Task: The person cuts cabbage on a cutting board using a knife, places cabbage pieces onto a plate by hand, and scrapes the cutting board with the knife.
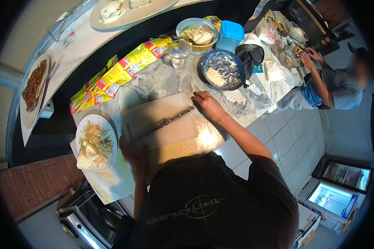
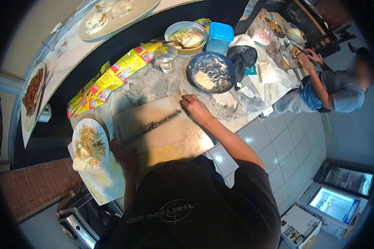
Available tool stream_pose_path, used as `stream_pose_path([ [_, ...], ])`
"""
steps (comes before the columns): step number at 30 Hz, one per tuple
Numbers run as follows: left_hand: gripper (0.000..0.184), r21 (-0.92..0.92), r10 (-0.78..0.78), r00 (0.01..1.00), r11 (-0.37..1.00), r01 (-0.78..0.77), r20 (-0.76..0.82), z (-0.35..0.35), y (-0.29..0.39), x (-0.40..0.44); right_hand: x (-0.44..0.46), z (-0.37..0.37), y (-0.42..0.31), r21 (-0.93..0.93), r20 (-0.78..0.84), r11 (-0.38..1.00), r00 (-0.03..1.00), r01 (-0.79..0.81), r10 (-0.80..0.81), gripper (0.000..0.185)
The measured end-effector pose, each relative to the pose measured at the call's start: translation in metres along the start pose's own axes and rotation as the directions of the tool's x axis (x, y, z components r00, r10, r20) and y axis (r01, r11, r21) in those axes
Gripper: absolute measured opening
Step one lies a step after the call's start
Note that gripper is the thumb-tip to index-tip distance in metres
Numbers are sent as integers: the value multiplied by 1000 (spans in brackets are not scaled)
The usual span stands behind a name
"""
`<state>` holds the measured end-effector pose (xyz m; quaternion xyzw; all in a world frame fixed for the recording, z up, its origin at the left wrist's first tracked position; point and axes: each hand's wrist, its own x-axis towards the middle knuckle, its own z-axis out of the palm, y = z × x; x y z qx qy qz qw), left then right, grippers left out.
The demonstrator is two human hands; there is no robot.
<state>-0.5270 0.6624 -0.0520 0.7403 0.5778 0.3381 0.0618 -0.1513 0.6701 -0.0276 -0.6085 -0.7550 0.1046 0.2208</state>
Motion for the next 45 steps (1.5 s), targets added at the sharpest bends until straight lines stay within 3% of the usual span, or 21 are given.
stream_pose_path([
  [6, 84, 7, -13, 1000, 1000, 13, -14, 0, -2, -5, -8, 0, -4, -31, 24, 987, 987, -158, 159, 24],
  [15, 80, -15, -70, 998, 997, 70, -9, 1, 0, -4, -3, 12, 1, -77, -67, 982, 984, -170, 165, 24],
  [23, 79, -58, -98, 995, 994, 97, -13, -2, 2, -3, -5, 7, -5, -86, -28, 987, 990, -138, 136, 27],
  [32, 76, -5, -84, 996, 996, 84, 26, -6, 8, -1, -14, 7, -3, -69, -106, 974, 973, -214, 207, 19],
  [34, 75, -9, -79, 996, 997, 79, 34, -5, 6, -1, -15, -3, -4, 199, -104, 929, 936, -312, 336, 17],
  [35, 75, -11, -79, 996, 997, 80, 39, -5, 7, 0, -16, -9, -6, 197, -103, 927, 934, -318, 342, 17],
  [37, 74, -24, -67, 997, 997, 68, 44, -7, 7, 1, -14, -22, -11, 469, -7, 753, 851, -461, 525, 16],
  [38, 74, -33, -54, 997, 998, 56, 45, -8, 8, 2, -12, -31, -15, 468, -2, 750, 848, -467, 530, 16],
  [40, 74, -11, -71, 996, 997, 72, 61, -9, 11, 3, -5, -48, -23, 330, 220, 750, 819, -573, 529, 22],
  [41, 74, 10, -85, 994, 996, 85, 64, -8, 12, 4, -1, -51, -21, 329, 221, 748, 817, -577, 533, 22],
  [43, 74, 5, -83, 995, 997, 82, 63, -7, 13, 6, 12, -56, -16, 274, -59, 953, 987, -127, 149, 27],
  [45, 73, -2, -82, 995, 997, 82, 58, -9, 13, 6, 50, -86, -7, 205, -83, 976, 992, -76, 94, 30],
])
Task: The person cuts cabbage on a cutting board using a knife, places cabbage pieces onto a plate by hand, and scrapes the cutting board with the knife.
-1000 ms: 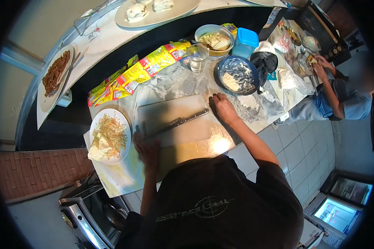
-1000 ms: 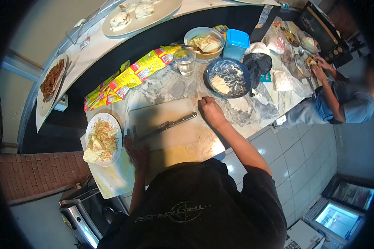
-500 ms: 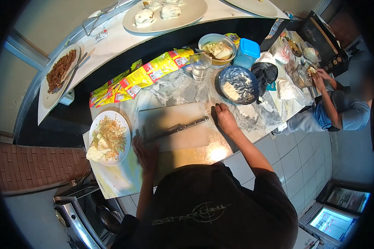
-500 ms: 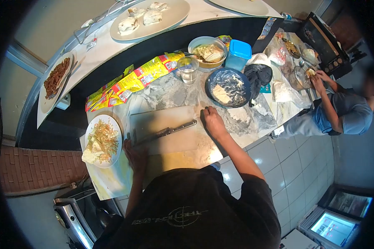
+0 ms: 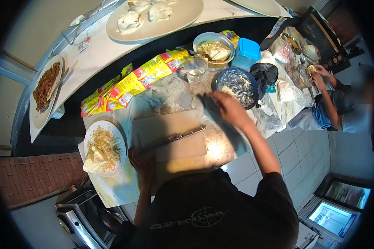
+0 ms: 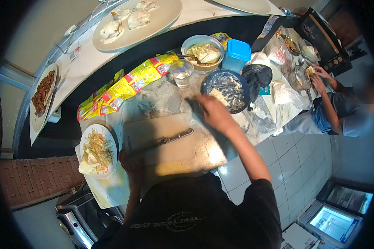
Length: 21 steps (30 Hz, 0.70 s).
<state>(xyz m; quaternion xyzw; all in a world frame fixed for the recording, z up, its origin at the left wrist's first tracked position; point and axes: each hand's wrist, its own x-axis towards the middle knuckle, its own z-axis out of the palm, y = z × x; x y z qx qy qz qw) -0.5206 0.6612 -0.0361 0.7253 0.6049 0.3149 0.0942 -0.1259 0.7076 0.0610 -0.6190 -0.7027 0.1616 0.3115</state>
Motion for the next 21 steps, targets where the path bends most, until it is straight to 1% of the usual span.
stream_pose_path([
  [1, 73, -4, -14, 1000, 1000, 14, 13, -1, 1, 0, 26, -15, 4, -70, -11, 996, 998, 58, -59, 33],
  [3, 72, -15, -29, 999, 999, 29, 27, 2, -1, 0, 80, -39, 26, -182, -27, 983, 1000, -7, 3, 38],
  [5, 72, -1, -26, 1000, 1000, 26, 12, 4, -6, 0, 133, -47, 70, -356, -84, 931, 995, -85, 59, 49],
  [6, 72, -5, -32, 999, 999, 32, 9, 4, -6, -1, 150, -45, 81, -360, -80, 929, 995, -80, 55, 49],
  [7, 72, 10, -35, 999, 999, 34, 23, 2, -6, 0, 166, -42, 89, -516, -31, 832, 975, -204, 220, 65],
  [8, 72, 25, -41, 999, 999, 40, 36, 2, -4, 2, 177, -36, 95, -661, -13, 690, 924, -294, 382, 83],
  [9, 72, 23, -55, 998, 998, 54, 27, 1, -3, 5, 182, -26, 101, -667, -4, 691, 929, -279, 371, 83],
  [11, 70, -2, -84, 996, 996, 84, 39, -1, 3, 5, 182, -4, 105, -783, -75, 533, 899, -321, 432, 109],
  [12, 70, -1, -109, 993, 994, 110, 39, -1, 4, 4, 181, -1, 105, -740, -91, 563, 883, -369, 460, 111],
  [13, 71, -8, -96, 995, 995, 96, 23, -1, 4, 5, 182, 2, 105, -747, -69, 565, 886, -350, 458, 111],
  [14, 72, -16, -79, 997, 997, 79, 7, 0, 2, 6, 183, 2, 107, -703, -75, 598, 876, -385, 476, 109],
  [15, 72, -14, -94, 995, 995, 95, 11, 1, 0, 6, 184, 1, 109, -655, -82, 627, 865, -421, 495, 107],
  [16, 72, -24, -73, 997, 997, 73, -12, 4, -3, 5, 184, -6, 112, -687, -49, 643, 905, -338, 423, 95],
  [17, 72, -35, -50, 998, 998, 48, -34, 5, -5, 4, 186, -14, 125, -691, -40, 643, 905, -331, 423, 95],
  [19, 71, -24, -63, 998, 998, 63, -25, 6, -6, 3, 193, -32, 149, -440, 101, 867, 946, -235, 308, 77],
  [20, 71, -11, -68, 997, 998, 68, -18, 5, -5, 4, 193, -40, 139, -290, 93, 908, 935, -303, 342, 53],
  [21, 71, -13, -67, 998, 998, 67, -14, 4, -2, 5, 197, -47, 142, -292, 91, 906, 934, -308, 346, 53],
])
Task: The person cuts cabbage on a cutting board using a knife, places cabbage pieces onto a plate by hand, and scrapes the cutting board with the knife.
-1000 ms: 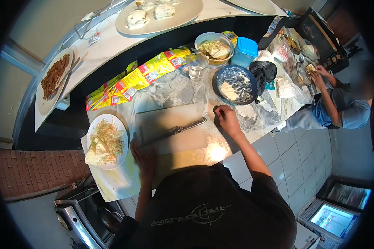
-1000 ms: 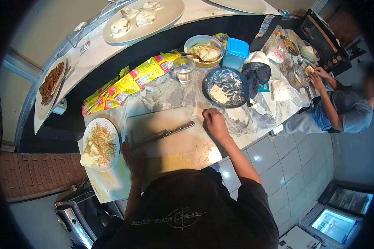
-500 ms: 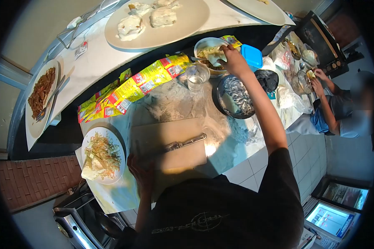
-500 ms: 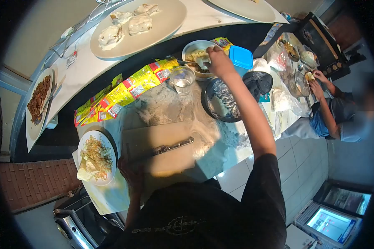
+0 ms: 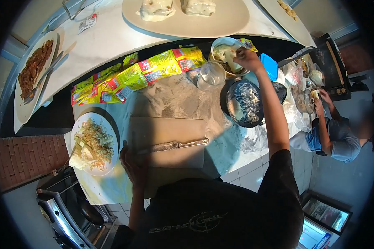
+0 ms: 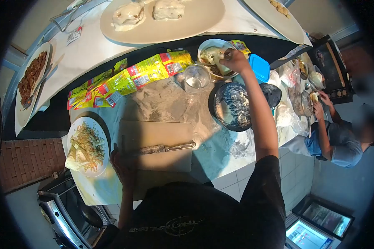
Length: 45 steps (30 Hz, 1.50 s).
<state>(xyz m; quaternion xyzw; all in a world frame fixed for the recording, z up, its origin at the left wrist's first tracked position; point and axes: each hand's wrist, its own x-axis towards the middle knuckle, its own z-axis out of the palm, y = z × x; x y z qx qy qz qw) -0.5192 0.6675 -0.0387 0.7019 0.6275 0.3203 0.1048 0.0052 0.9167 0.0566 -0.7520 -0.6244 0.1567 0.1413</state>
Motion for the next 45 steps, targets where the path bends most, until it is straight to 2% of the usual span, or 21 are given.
stream_pose_path([
  [2, 69, -1, -9, 1000, 1000, 9, 8, -3, 6, 3, 10, -14, 3, -63, 90, 995, 993, -76, 81, 41],
  [3, 69, 0, -5, 1000, 1000, 5, 9, -4, 5, 3, 6, -21, -3, 112, 140, 968, 968, -223, 207, 33],
  [4, 69, 3, -19, 1000, 1000, 19, 21, -3, 3, 2, 6, -21, -2, 116, 139, 968, 968, -224, 208, 33],
  [6, 69, 6, -31, 999, 1000, 31, 34, 0, -2, 0, 9, -19, 2, -160, 29, 985, 997, -62, 67, 32],
  [10, 70, 45, -24, 999, 999, 23, 30, 2, -5, -3, 4, -8, -2, -215, -10, 977, 1000, -15, 14, 33],
  [12, 70, 55, -33, 999, 998, 32, 28, 0, -3, -2, -15, -16, -26, -189, -177, 982, 984, -32, -2, 28],
  [13, 70, 44, -33, 999, 999, 31, 28, 0, -3, -2, -27, -22, -40, -184, -175, 983, 985, -24, -8, 28],
  [15, 70, 39, -38, 999, 999, 37, 20, -1, -4, -3, -63, -36, -72, -126, -293, 980, 939, 152, -183, 19],
  [17, 69, 8, -11, 1000, 1000, 11, 0, -1, -3, -3, -111, -32, -103, 120, -293, 968, 940, 220, -177, 12],
  [18, 69, 10, -10, 1000, 1000, 10, -6, -1, -1, -2, -138, -30, -116, 159, -184, 951, 954, 267, -237, 16],
  [19, 69, 7, -10, 1000, 1000, 10, 0, -3, 2, 0, -160, -18, -121, 116, -117, 920, 925, 374, -362, 24],
  [20, 69, 5, -8, 1000, 1000, 8, 3, -5, 5, 0, -182, 4, -124, 203, -64, 859, 881, 471, -468, 29],
  [21, 69, 10, 0, 1000, 1000, 0, -11, -6, 5, -1, -205, 27, -130, 388, 53, 842, 903, 375, -427, 35],
  [22, 69, 18, -4, 1000, 1000, 5, -12, -4, 3, -3, -224, 45, -133, 436, 262, 868, 889, 240, -377, 33],
  [23, 69, 27, -9, 1000, 1000, 10, -16, -2, 0, -4, -240, 90, -116, 342, 150, 821, 836, 457, -528, 29],
  [25, 69, 29, -6, 1000, 1000, 6, -12, -2, -3, -6, -281, 126, -119, 92, 136, 918, 908, 386, -396, 41],
  [28, 69, 23, 21, 999, 1000, -21, -26, 0, -7, -10, -307, 140, -130, -26, 9, 945, 945, 327, -327, 40],
  [31, 66, 13, 57, 997, 998, -56, -51, -2, -5, -9, -312, 156, -132, -23, -16, 970, 970, 241, -242, 38],
  [38, 63, 15, 29, 1000, 999, -29, 0, -4, -3, -9, -318, 165, -140, -90, -43, 941, 943, 325, -330, 34],
  [42, 60, -48, 16, 1000, 999, -16, 8, -4, -4, -9, -324, 165, -153, -43, -101, 946, 940, 322, -325, 34],
  [45, 57, -4, 40, 999, 999, -40, -4, -2, -5, -8, -323, 170, -160, -45, -58, 957, 956, 286, -289, 37],
])
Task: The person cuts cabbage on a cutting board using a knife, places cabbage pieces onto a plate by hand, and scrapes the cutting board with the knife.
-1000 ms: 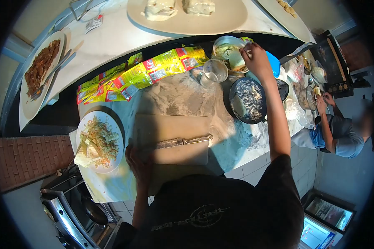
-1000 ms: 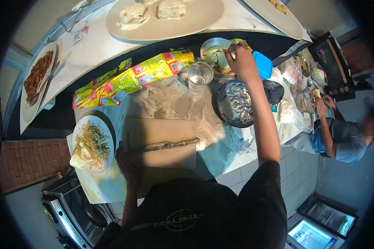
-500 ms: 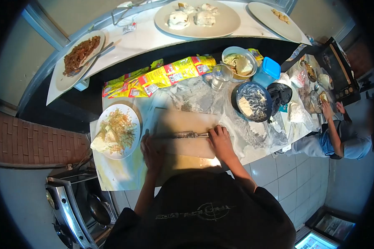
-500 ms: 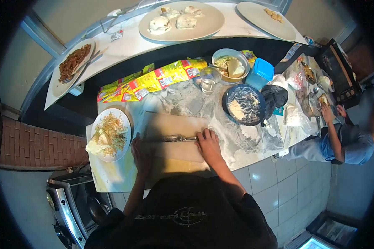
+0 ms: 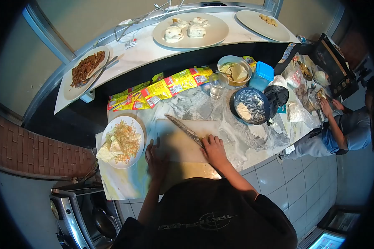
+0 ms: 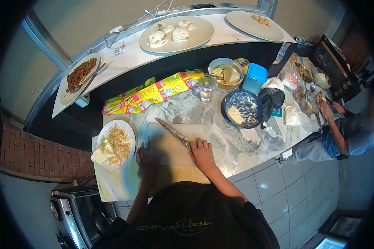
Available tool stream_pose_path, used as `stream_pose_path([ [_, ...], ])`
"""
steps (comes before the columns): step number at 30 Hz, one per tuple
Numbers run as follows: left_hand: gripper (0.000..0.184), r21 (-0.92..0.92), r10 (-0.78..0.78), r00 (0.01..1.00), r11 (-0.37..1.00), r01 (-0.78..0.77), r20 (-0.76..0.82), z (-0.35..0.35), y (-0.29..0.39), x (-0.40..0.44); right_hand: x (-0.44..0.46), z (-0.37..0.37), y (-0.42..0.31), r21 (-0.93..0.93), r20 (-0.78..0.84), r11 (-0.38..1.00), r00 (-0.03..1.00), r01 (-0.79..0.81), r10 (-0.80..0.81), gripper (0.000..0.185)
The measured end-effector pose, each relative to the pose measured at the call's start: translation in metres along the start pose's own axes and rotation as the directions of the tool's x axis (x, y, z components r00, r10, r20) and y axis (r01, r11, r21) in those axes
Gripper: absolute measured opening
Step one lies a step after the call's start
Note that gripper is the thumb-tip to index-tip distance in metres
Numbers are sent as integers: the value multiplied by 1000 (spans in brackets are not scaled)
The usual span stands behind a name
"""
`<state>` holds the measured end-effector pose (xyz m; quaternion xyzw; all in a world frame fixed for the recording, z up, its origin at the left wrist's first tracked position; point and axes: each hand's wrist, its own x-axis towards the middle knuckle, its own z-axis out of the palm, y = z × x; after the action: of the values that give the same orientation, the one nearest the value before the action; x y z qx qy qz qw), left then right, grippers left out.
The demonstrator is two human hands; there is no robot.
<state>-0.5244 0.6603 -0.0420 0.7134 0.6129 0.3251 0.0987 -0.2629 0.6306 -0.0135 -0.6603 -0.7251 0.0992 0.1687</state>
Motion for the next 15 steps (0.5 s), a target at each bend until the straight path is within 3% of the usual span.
stream_pose_path([
  [6, 53, 26, 14, 1000, 1000, -14, 8, -3, 3, -1, 1, 10, 0, 22, -9, 1000, 1000, 18, -18, 36],
  [15, 51, 69, 32, 999, 997, -35, 44, -2, 1, -2, -2, 3, 2, 171, 110, 985, 994, -27, 8, 39],
])
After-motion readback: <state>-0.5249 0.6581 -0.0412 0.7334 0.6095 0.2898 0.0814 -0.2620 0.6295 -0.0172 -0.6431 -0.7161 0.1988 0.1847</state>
